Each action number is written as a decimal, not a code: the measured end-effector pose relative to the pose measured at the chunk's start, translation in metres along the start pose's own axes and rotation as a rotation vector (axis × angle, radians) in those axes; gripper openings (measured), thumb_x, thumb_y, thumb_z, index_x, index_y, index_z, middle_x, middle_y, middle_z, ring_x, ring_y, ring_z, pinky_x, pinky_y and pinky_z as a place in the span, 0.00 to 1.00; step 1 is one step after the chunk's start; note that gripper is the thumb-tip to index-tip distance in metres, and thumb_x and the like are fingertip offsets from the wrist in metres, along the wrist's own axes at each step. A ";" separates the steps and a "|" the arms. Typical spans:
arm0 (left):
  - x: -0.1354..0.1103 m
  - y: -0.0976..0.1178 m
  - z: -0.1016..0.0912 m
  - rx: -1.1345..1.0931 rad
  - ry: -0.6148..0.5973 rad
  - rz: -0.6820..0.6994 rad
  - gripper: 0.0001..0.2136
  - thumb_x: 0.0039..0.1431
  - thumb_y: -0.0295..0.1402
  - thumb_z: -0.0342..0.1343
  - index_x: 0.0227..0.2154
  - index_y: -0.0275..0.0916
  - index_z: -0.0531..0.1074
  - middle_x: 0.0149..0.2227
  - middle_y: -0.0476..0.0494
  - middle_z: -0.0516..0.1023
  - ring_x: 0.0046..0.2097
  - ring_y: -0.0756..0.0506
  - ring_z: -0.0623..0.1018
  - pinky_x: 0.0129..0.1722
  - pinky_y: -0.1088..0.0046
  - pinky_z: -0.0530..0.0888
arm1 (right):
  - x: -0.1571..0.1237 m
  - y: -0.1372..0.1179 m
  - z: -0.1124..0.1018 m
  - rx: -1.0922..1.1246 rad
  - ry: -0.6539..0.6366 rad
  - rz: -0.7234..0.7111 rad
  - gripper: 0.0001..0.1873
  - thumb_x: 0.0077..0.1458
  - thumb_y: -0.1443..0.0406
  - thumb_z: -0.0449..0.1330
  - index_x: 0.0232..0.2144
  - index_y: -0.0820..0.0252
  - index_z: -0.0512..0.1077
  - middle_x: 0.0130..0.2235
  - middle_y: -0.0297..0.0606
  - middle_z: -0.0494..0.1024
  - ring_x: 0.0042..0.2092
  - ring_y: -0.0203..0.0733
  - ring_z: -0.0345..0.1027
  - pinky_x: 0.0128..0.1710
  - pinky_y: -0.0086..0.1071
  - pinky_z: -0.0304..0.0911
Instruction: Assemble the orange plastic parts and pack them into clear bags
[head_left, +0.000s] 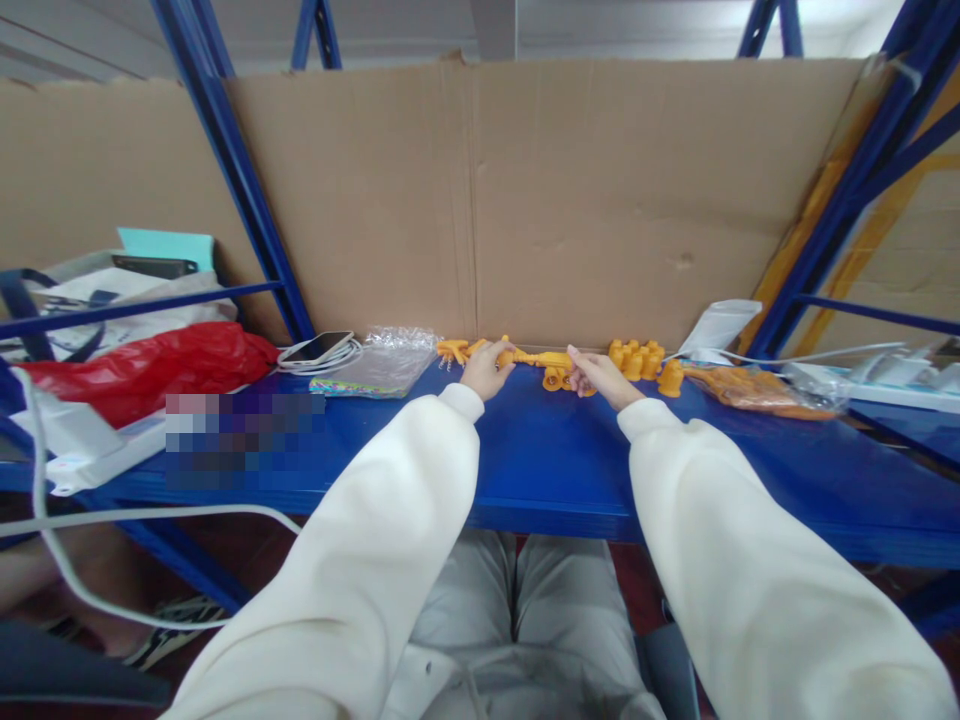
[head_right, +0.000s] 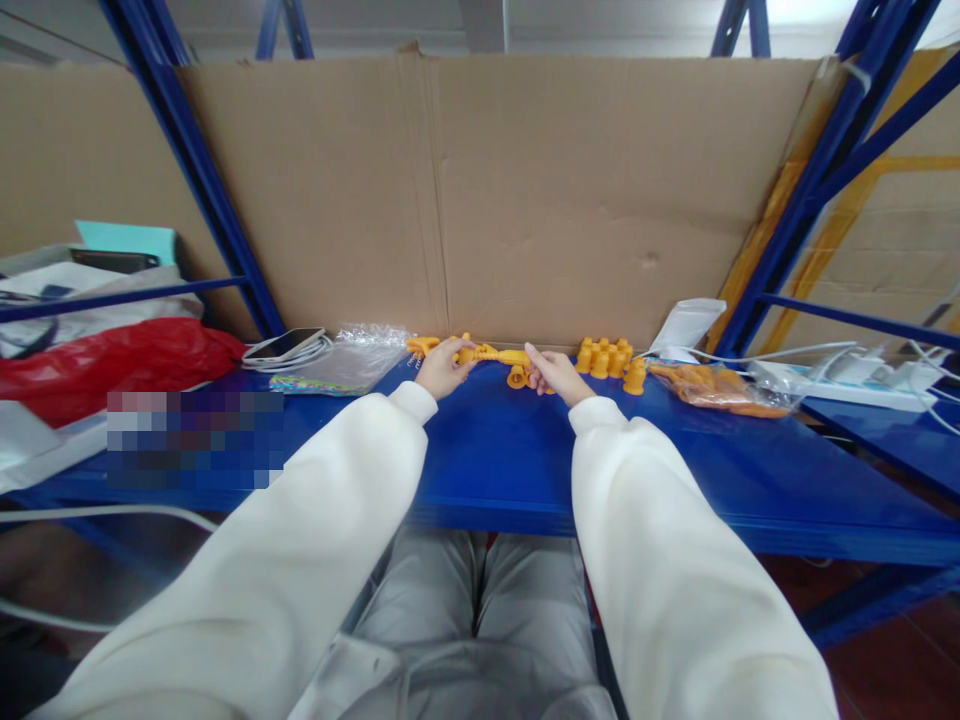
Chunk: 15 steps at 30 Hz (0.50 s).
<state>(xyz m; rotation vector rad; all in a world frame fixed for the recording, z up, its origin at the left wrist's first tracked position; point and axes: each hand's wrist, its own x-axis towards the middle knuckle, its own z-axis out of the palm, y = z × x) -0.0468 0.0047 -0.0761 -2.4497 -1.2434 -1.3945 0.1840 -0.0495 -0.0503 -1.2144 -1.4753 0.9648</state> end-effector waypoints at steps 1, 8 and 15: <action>0.000 0.000 0.000 -0.001 0.000 0.000 0.10 0.57 0.27 0.60 0.42 0.40 0.76 0.40 0.44 0.78 0.42 0.44 0.80 0.46 0.64 0.78 | -0.001 -0.001 0.000 -0.006 0.005 0.003 0.26 0.62 0.48 0.57 0.20 0.59 0.65 0.14 0.34 0.70 0.14 0.30 0.61 0.15 0.22 0.58; 0.000 0.000 0.000 -0.022 0.008 -0.060 0.11 0.56 0.25 0.61 0.43 0.38 0.76 0.41 0.42 0.79 0.40 0.44 0.80 0.44 0.65 0.79 | -0.005 -0.003 0.000 0.026 -0.044 -0.007 0.22 0.61 0.49 0.60 0.24 0.59 0.66 0.19 0.35 0.76 0.17 0.32 0.67 0.19 0.22 0.62; 0.000 0.001 -0.001 -0.025 0.018 -0.072 0.11 0.55 0.25 0.62 0.41 0.39 0.76 0.40 0.42 0.79 0.42 0.43 0.80 0.47 0.64 0.79 | -0.006 -0.004 0.000 0.029 -0.045 0.016 0.20 0.64 0.54 0.59 0.25 0.60 0.68 0.18 0.34 0.75 0.18 0.32 0.67 0.20 0.22 0.63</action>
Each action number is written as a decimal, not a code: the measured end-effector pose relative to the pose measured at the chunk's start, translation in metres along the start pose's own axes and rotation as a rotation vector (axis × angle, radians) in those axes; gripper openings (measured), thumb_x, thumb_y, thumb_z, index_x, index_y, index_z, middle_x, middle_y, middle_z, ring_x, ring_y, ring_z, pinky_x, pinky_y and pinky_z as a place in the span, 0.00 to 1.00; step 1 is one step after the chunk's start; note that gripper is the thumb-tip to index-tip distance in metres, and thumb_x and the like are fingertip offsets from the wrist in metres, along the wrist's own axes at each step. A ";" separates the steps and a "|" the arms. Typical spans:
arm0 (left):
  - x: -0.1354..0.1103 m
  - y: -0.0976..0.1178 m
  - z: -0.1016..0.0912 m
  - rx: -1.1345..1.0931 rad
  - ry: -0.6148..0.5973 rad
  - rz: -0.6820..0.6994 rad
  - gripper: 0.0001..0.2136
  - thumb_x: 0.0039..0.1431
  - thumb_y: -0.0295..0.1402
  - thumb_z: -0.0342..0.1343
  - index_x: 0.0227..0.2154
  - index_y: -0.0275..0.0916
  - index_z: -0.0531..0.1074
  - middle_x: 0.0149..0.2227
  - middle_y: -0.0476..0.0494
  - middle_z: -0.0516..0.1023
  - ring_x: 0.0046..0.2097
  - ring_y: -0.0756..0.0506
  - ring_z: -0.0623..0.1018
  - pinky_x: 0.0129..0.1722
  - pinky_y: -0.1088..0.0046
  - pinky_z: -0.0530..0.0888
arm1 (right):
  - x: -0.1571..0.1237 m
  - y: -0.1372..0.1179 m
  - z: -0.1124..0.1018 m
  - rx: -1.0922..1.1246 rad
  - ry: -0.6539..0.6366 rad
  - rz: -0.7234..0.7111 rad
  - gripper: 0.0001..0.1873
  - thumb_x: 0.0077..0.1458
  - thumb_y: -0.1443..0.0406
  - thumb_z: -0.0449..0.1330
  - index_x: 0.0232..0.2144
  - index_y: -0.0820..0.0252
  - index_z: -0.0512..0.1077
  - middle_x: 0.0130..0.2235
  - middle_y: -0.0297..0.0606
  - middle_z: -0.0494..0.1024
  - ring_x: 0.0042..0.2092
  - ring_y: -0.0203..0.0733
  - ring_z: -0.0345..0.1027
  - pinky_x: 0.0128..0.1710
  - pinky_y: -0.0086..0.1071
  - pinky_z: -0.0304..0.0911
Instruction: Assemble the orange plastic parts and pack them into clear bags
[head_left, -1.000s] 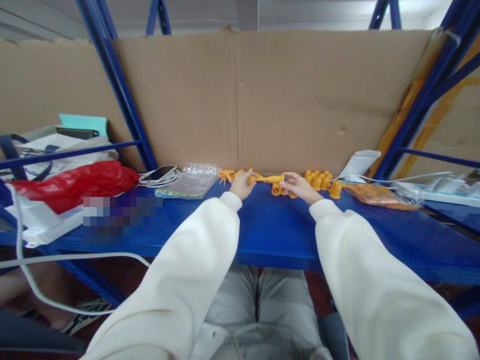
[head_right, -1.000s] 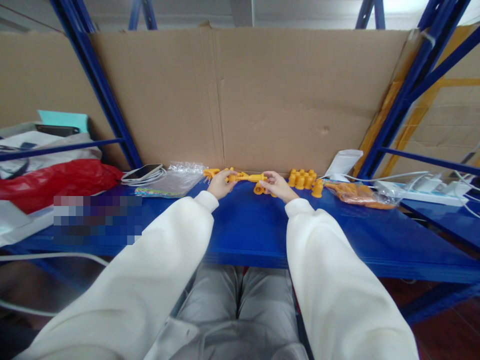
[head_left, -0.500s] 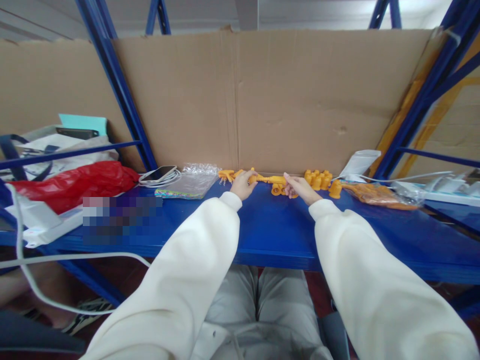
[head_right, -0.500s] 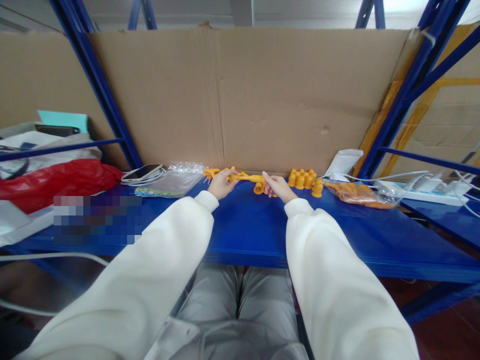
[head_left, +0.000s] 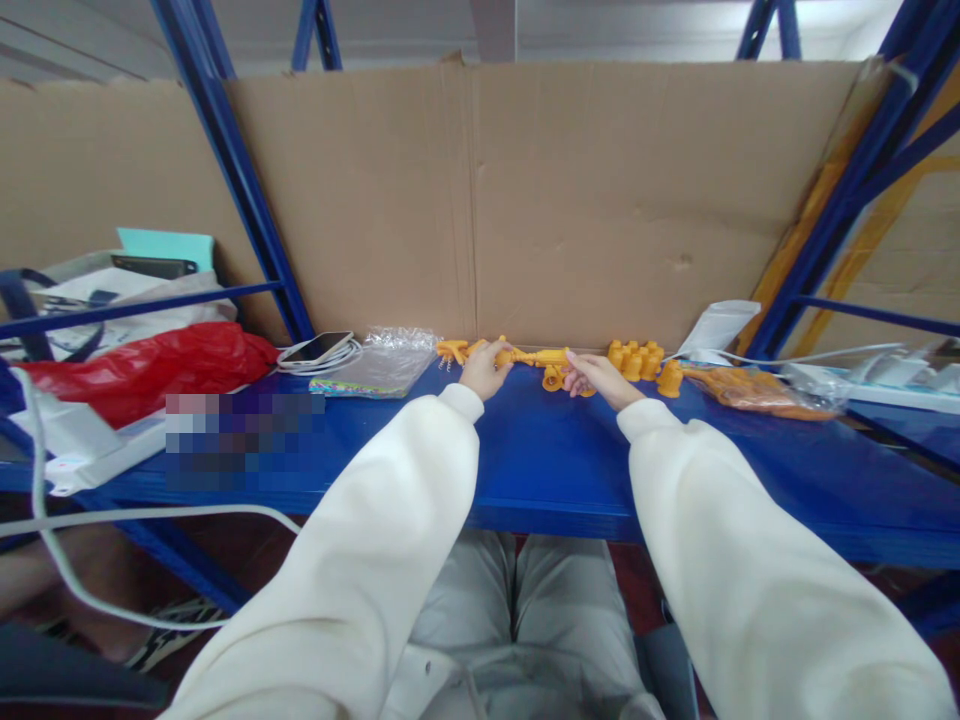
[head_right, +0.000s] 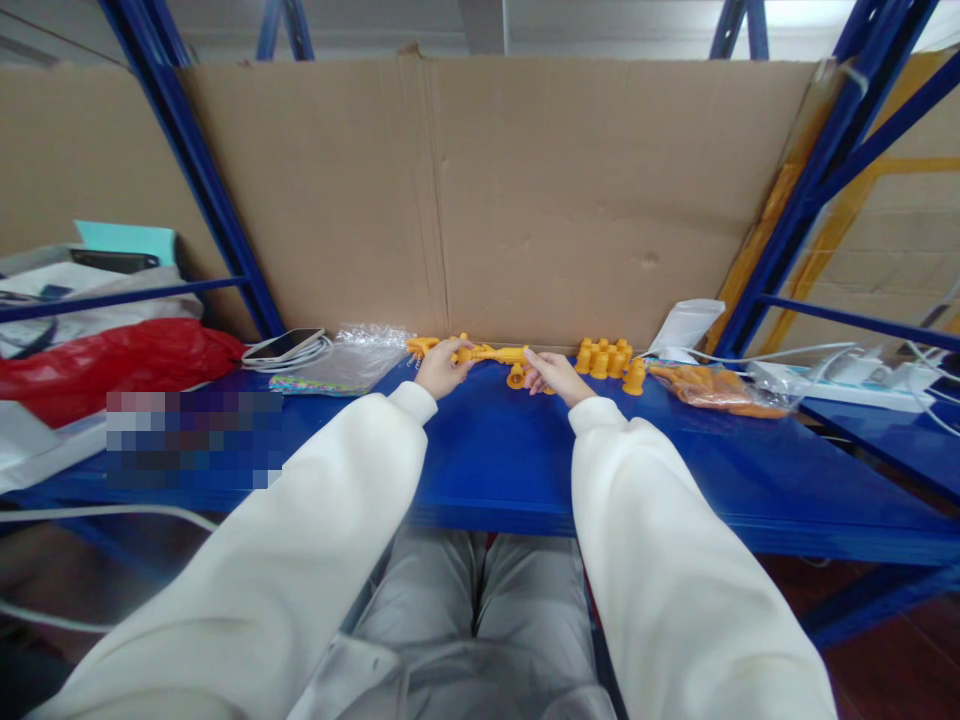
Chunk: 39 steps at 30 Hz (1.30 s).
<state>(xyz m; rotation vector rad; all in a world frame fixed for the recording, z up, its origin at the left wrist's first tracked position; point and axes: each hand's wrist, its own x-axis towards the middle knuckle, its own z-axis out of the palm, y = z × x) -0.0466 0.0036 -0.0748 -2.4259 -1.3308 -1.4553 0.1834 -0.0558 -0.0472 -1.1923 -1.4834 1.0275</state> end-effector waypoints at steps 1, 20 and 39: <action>0.000 0.000 0.000 -0.006 -0.006 0.004 0.11 0.55 0.25 0.62 0.42 0.39 0.76 0.40 0.42 0.79 0.42 0.43 0.80 0.46 0.64 0.79 | 0.000 0.000 0.000 -0.008 0.003 0.005 0.20 0.64 0.54 0.58 0.25 0.60 0.69 0.18 0.34 0.75 0.18 0.32 0.67 0.20 0.22 0.63; 0.000 0.002 -0.001 0.010 -0.038 0.035 0.11 0.56 0.24 0.59 0.42 0.40 0.75 0.42 0.43 0.80 0.42 0.44 0.80 0.46 0.66 0.78 | 0.003 0.003 0.001 0.080 0.029 -0.035 0.12 0.61 0.63 0.63 0.47 0.58 0.70 0.33 0.35 0.84 0.25 0.36 0.77 0.26 0.25 0.71; -0.001 0.002 -0.002 -0.006 -0.017 0.029 0.10 0.57 0.27 0.60 0.42 0.39 0.75 0.40 0.43 0.79 0.38 0.46 0.80 0.42 0.66 0.79 | -0.002 0.000 0.001 0.028 -0.033 -0.053 0.23 0.60 0.48 0.60 0.24 0.58 0.66 0.20 0.37 0.78 0.20 0.34 0.72 0.22 0.24 0.67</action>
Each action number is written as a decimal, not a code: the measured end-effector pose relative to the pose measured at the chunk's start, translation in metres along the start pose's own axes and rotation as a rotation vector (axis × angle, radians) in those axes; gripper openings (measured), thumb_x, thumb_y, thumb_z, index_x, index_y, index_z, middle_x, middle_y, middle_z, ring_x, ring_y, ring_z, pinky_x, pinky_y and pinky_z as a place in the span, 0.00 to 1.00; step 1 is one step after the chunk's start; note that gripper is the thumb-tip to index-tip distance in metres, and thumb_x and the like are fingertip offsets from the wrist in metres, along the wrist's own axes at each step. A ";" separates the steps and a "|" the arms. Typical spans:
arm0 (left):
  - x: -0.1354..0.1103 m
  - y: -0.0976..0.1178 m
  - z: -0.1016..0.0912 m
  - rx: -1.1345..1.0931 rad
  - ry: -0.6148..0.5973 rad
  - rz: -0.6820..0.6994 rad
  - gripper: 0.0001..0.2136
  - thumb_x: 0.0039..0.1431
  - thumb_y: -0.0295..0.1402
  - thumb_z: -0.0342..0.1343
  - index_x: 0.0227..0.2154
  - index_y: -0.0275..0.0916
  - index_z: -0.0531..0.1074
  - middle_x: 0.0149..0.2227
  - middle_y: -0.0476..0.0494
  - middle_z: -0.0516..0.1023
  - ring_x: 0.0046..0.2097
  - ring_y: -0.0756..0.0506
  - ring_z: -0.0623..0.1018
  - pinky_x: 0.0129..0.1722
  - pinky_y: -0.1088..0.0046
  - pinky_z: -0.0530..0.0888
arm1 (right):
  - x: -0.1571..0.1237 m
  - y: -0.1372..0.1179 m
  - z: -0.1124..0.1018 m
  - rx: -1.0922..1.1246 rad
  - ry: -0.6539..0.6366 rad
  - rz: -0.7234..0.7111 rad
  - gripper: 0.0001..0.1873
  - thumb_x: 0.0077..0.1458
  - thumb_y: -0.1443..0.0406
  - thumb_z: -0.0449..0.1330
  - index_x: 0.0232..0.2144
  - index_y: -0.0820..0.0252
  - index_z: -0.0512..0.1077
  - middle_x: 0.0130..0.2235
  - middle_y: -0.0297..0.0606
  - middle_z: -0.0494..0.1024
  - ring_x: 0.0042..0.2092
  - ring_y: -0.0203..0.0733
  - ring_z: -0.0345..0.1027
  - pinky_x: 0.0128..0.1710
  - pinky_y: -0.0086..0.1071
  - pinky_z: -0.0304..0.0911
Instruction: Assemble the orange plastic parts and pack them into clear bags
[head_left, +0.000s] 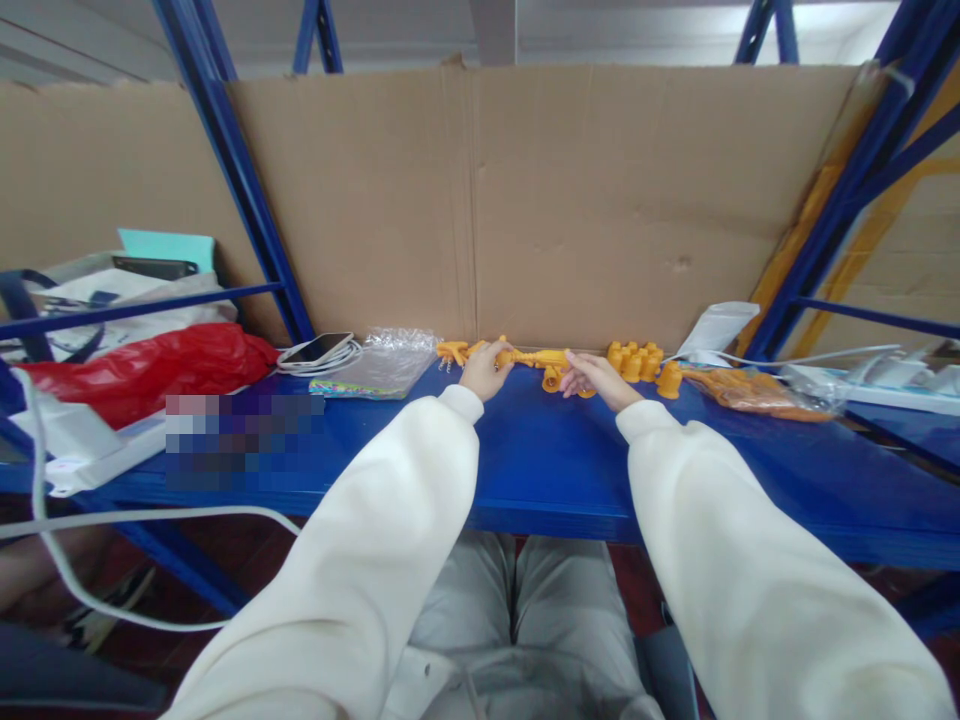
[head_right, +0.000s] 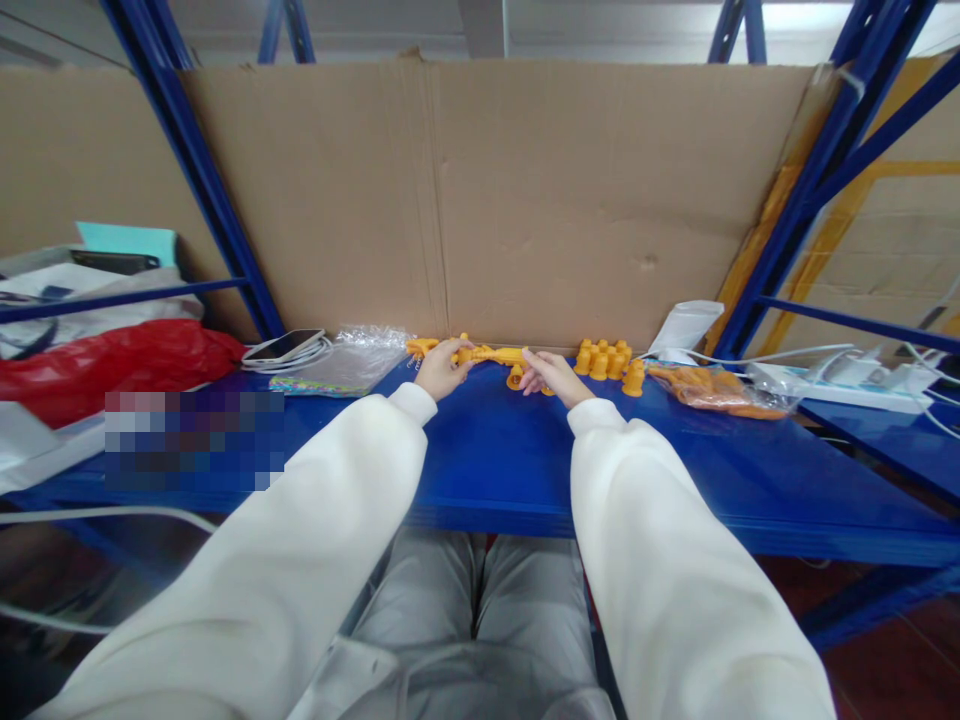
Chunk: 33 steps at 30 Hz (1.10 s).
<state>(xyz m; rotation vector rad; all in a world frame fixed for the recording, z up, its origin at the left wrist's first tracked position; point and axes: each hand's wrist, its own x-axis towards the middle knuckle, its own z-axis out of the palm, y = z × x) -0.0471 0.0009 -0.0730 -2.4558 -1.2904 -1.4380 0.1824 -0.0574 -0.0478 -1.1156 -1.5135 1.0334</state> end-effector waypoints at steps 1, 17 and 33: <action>0.000 0.000 0.000 -0.004 0.003 0.004 0.10 0.57 0.27 0.60 0.42 0.40 0.75 0.40 0.43 0.79 0.38 0.46 0.80 0.42 0.66 0.79 | 0.000 0.000 0.000 -0.003 0.003 0.001 0.23 0.60 0.47 0.60 0.24 0.58 0.66 0.19 0.37 0.77 0.20 0.34 0.71 0.22 0.24 0.67; 0.001 0.001 0.001 0.028 0.012 0.015 0.10 0.56 0.26 0.60 0.41 0.41 0.76 0.41 0.44 0.80 0.44 0.44 0.80 0.48 0.65 0.78 | 0.003 0.005 -0.002 0.055 0.031 -0.054 0.19 0.58 0.61 0.66 0.50 0.58 0.69 0.29 0.32 0.82 0.24 0.34 0.74 0.27 0.25 0.70; 0.000 0.008 -0.004 0.023 0.015 0.012 0.09 0.57 0.26 0.60 0.41 0.40 0.76 0.40 0.44 0.79 0.44 0.43 0.80 0.49 0.65 0.77 | 0.003 0.003 0.000 0.046 0.067 -0.066 0.15 0.57 0.56 0.67 0.30 0.58 0.68 0.21 0.31 0.77 0.19 0.32 0.69 0.20 0.23 0.66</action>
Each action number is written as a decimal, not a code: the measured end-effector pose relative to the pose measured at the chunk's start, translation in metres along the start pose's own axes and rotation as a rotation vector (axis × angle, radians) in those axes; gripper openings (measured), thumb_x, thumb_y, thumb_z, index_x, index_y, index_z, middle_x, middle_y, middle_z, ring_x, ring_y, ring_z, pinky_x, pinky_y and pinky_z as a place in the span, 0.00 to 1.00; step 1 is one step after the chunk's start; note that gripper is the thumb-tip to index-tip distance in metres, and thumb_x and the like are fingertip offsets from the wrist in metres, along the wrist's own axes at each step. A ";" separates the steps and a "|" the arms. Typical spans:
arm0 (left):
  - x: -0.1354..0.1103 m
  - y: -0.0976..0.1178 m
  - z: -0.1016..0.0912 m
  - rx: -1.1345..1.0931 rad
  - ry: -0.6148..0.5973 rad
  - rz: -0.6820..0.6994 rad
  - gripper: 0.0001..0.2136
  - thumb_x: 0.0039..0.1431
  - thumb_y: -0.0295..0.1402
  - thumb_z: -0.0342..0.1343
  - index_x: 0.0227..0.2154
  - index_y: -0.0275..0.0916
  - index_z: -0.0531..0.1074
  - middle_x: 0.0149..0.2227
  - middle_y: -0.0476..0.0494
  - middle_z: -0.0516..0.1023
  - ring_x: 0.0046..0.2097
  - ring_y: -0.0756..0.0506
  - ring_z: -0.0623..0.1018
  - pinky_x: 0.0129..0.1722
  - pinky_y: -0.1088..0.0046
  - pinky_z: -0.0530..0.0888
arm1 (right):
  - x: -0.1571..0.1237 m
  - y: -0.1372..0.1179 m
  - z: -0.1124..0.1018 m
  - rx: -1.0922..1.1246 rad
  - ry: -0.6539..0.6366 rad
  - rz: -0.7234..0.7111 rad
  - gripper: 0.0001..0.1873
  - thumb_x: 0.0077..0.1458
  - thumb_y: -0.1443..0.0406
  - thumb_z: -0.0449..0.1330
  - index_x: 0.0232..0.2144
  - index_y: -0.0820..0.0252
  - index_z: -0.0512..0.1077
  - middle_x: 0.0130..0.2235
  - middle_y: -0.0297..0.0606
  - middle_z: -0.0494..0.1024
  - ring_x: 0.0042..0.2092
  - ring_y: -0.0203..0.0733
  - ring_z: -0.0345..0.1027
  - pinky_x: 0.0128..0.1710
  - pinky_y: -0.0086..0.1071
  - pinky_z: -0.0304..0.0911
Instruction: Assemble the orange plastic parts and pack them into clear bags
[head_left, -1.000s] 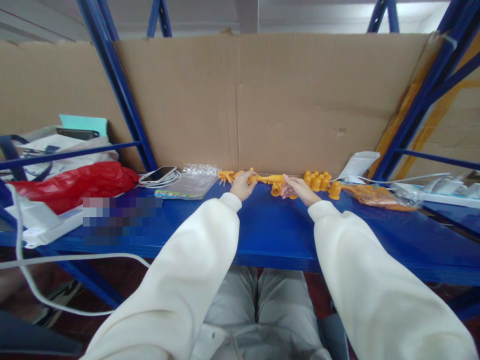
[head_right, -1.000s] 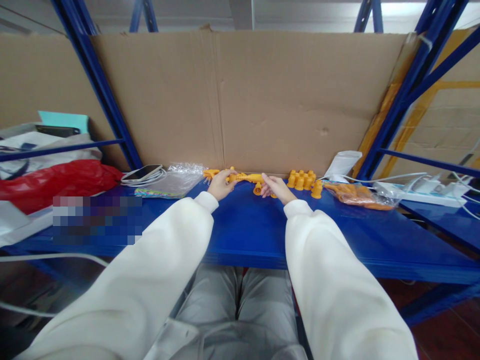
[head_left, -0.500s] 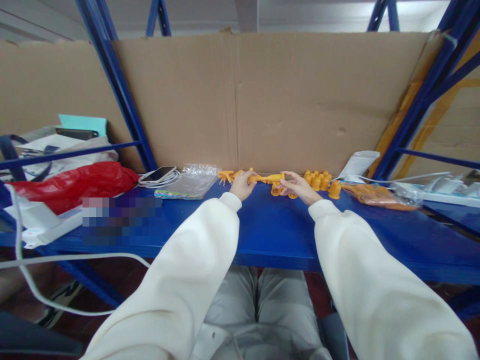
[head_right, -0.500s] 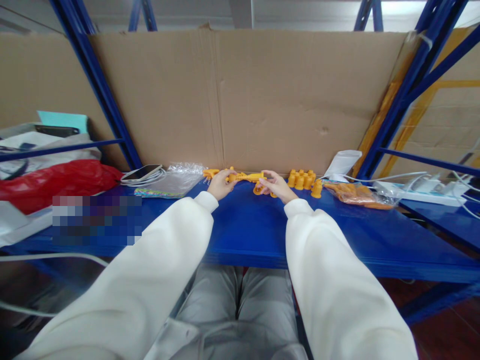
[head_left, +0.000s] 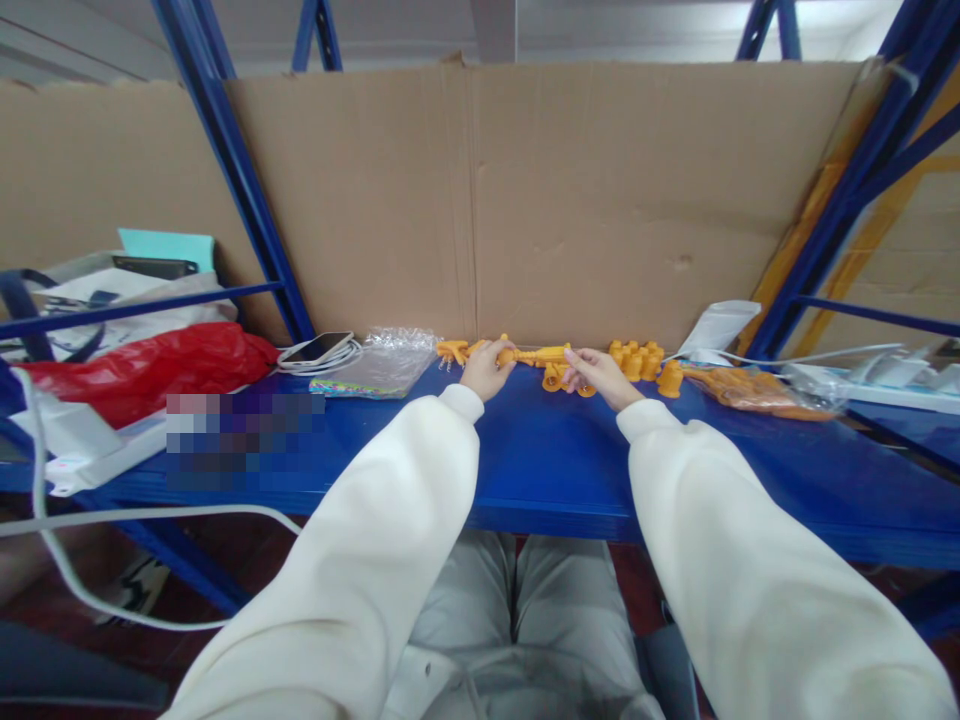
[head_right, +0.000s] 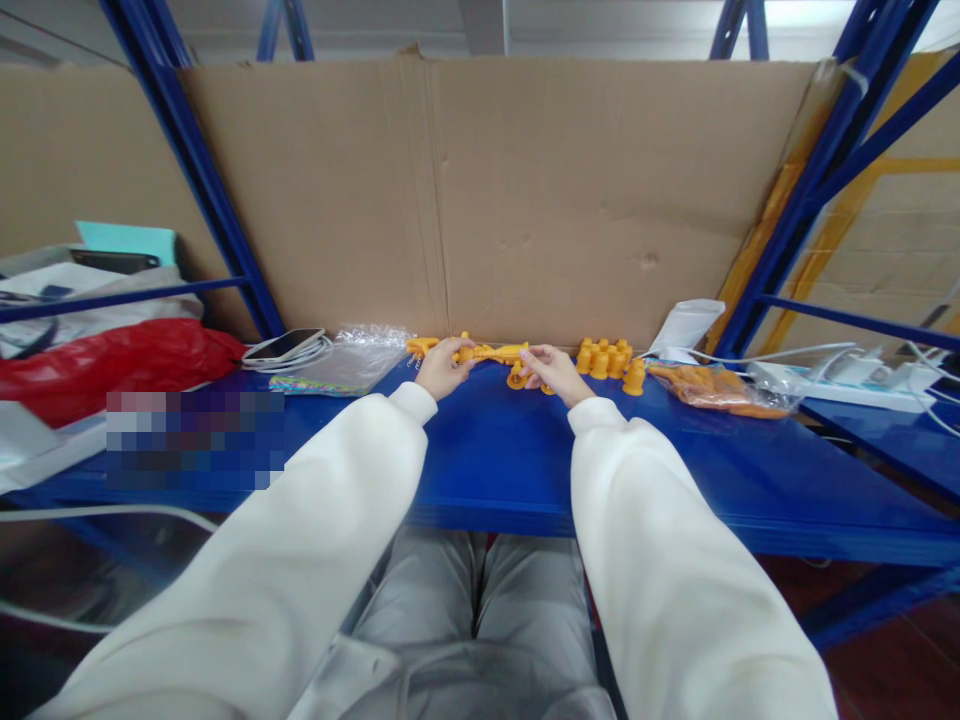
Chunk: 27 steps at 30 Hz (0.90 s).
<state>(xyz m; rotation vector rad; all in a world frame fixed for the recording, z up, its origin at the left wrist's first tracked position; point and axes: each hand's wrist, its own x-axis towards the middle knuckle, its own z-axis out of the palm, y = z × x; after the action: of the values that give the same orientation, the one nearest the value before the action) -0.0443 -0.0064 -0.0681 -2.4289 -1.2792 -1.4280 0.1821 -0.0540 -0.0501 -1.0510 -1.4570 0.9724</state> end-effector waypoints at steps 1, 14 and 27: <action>0.000 0.000 0.000 0.003 0.003 0.000 0.09 0.57 0.26 0.60 0.41 0.40 0.76 0.40 0.44 0.79 0.44 0.43 0.80 0.50 0.65 0.76 | 0.000 0.000 0.000 0.019 0.005 -0.014 0.14 0.55 0.58 0.69 0.33 0.58 0.69 0.23 0.31 0.79 0.20 0.32 0.70 0.21 0.23 0.67; -0.001 0.003 -0.001 0.035 -0.054 0.016 0.10 0.59 0.25 0.60 0.44 0.39 0.74 0.43 0.43 0.77 0.42 0.45 0.79 0.46 0.67 0.77 | 0.001 -0.001 -0.004 -0.015 -0.018 -0.133 0.27 0.39 0.45 0.74 0.25 0.58 0.69 0.19 0.30 0.73 0.18 0.32 0.65 0.19 0.26 0.63; -0.003 0.010 -0.005 0.100 -0.024 0.070 0.12 0.60 0.25 0.57 0.46 0.38 0.74 0.42 0.42 0.77 0.46 0.43 0.78 0.51 0.64 0.74 | 0.002 0.002 -0.002 -0.100 0.023 -0.134 0.30 0.44 0.38 0.65 0.22 0.56 0.65 0.17 0.28 0.66 0.15 0.30 0.53 0.15 0.28 0.48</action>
<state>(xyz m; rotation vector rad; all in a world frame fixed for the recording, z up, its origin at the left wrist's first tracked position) -0.0419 -0.0163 -0.0642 -2.4079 -1.2257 -1.2895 0.1838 -0.0516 -0.0517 -1.0188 -1.5488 0.7967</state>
